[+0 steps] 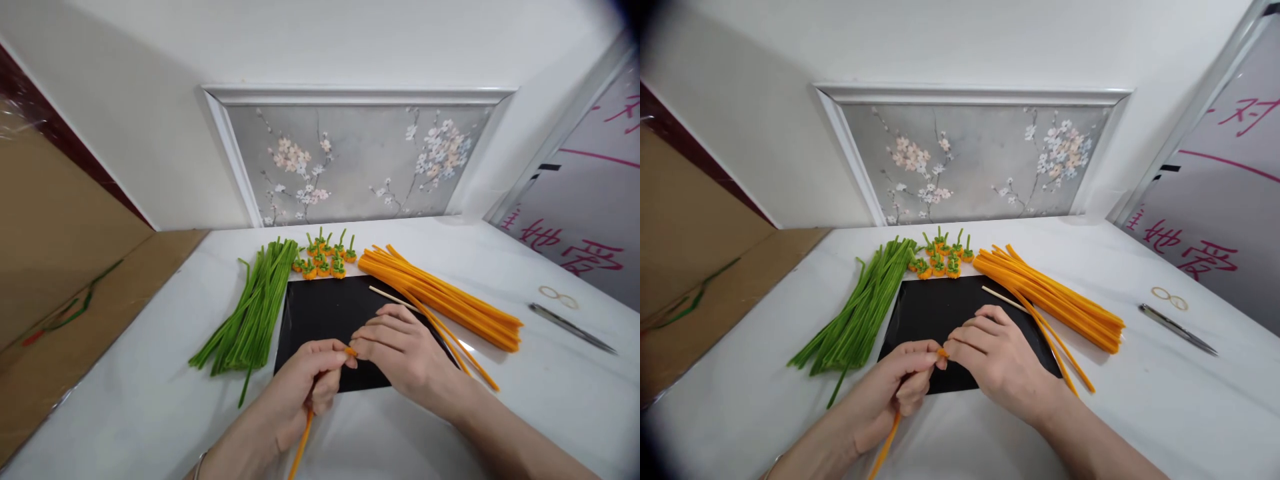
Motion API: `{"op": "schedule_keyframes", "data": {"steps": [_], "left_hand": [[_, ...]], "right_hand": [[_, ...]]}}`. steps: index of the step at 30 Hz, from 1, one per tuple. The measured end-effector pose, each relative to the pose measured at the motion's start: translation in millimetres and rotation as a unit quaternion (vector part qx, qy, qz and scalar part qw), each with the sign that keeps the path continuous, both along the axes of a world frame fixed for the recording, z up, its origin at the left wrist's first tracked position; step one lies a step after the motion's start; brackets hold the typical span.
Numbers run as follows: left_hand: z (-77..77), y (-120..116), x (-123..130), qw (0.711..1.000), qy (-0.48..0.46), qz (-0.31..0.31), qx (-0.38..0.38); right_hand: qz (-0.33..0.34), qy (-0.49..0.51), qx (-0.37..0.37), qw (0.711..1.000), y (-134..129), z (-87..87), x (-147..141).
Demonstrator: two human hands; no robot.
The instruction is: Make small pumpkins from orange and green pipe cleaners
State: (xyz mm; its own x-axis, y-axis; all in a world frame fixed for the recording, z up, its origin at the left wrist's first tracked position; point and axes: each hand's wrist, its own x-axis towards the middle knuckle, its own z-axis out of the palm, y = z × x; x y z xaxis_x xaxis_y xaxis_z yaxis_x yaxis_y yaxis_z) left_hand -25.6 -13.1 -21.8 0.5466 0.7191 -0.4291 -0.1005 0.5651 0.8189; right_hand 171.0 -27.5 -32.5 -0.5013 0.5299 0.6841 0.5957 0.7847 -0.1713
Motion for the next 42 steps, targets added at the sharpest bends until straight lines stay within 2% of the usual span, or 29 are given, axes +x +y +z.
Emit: {"op": "schedule_keyframes", "data": {"steps": [5, 10, 13, 16, 18, 21, 23, 26, 27, 28, 29, 30, 31, 32, 33, 34, 36, 38, 40, 42], "left_hand": [[0.0, -0.8, 2.1, 0.999, -0.026, 0.001, -0.029], [1.9, -1.8, 3.4, 1.0, -0.013, -0.003, -0.012], [1.6, -2.5, 4.4, 0.996, 0.042, -0.005, 0.075], [0.3, -3.7, 4.8, 0.964, 0.117, -0.026, 0.238], [-1.1, -5.0, 4.5, 0.918, 0.187, -0.045, 0.347], [-4.8, -7.0, 2.7, 0.814, 0.311, -0.076, 0.485], [-8.4, -8.0, 0.8, 0.715, 0.382, -0.095, 0.578], [-13.5, -9.5, -3.0, 0.532, 0.446, -0.093, 0.714], [-14.6, -10.3, -4.2, 0.482, 0.452, -0.091, 0.745], [-15.2, -11.2, -5.1, 0.445, 0.454, -0.09, 0.767], [-15.5, -12.1, -5.6, 0.424, 0.453, -0.091, 0.779], [-15.5, -13.0, -5.7, 0.416, 0.45, -0.091, 0.785], [-15.2, -13.7, -5.2, 0.424, 0.446, -0.088, 0.783], [-14.7, -14.1, -4.3, 0.449, 0.442, -0.082, 0.773], [-14.0, -14.2, -3.1, 0.492, 0.434, -0.077, 0.751], [-13.1, -13.9, -1.8, 0.55, 0.423, -0.076, 0.716], [-10.8, -12.0, 0.6, 0.683, 0.39, -0.081, 0.612], [-7.9, -8.6, 2.0, 0.788, 0.339, -0.08, 0.507], [-4.2, -4.7, 2.6, 0.855, 0.275, -0.058, 0.437], [-0.2, -1.3, 2.5, 0.904, 0.208, -0.029, 0.372]], "right_hand": [[-0.019, -0.053, 0.002, 0.998, -0.9, -4.7, -2.8], [-0.033, -0.079, -0.033, 0.996, -2.6, -8.3, -9.5], [-0.048, -0.084, -0.089, 0.991, -5.1, -7.6, -11.8], [-0.066, -0.068, -0.124, 0.988, -7.6, -6.1, -12.4], [-0.068, -0.054, -0.144, 0.986, -8.4, -5.6, -12.6], [-0.065, -0.032, -0.183, 0.98, -8.7, -5.4, -13.5], [-0.067, -0.014, -0.218, 0.974, -9.0, -4.6, -14.4], [-0.062, 0.026, -0.287, 0.956, -9.5, -1.2, -15.3], [-0.055, 0.047, -0.319, 0.945, -9.4, 0.4, -15.1], [-0.046, 0.073, -0.357, 0.93, -9.0, 2.0, -14.7], [-0.035, 0.101, -0.399, 0.911, -8.4, 3.6, -14.0], [-0.023, 0.129, -0.445, 0.886, -7.5, 5.0, -13.2], [-0.011, 0.153, -0.488, 0.859, -6.4, 6.1, -12.2], [-0.003, 0.172, -0.522, 0.835, -5.4, 6.8, -11.1], [-0.001, 0.183, -0.541, 0.821, -4.5, 7.1, -10.2], [-0.007, 0.185, -0.543, 0.819, -3.9, 7.0, -9.3], [-0.023, 0.166, -0.509, 0.844, -3.7, 6.0, -8.0], [-0.037, 0.137, -0.445, 0.884, -4.6, 4.5, -7.1], [-0.04, 0.123, -0.364, 0.922, -5.7, 3.1, -6.3], [-0.031, 0.103, -0.268, 0.957, -6.2, 1.8, -5.0]]}}
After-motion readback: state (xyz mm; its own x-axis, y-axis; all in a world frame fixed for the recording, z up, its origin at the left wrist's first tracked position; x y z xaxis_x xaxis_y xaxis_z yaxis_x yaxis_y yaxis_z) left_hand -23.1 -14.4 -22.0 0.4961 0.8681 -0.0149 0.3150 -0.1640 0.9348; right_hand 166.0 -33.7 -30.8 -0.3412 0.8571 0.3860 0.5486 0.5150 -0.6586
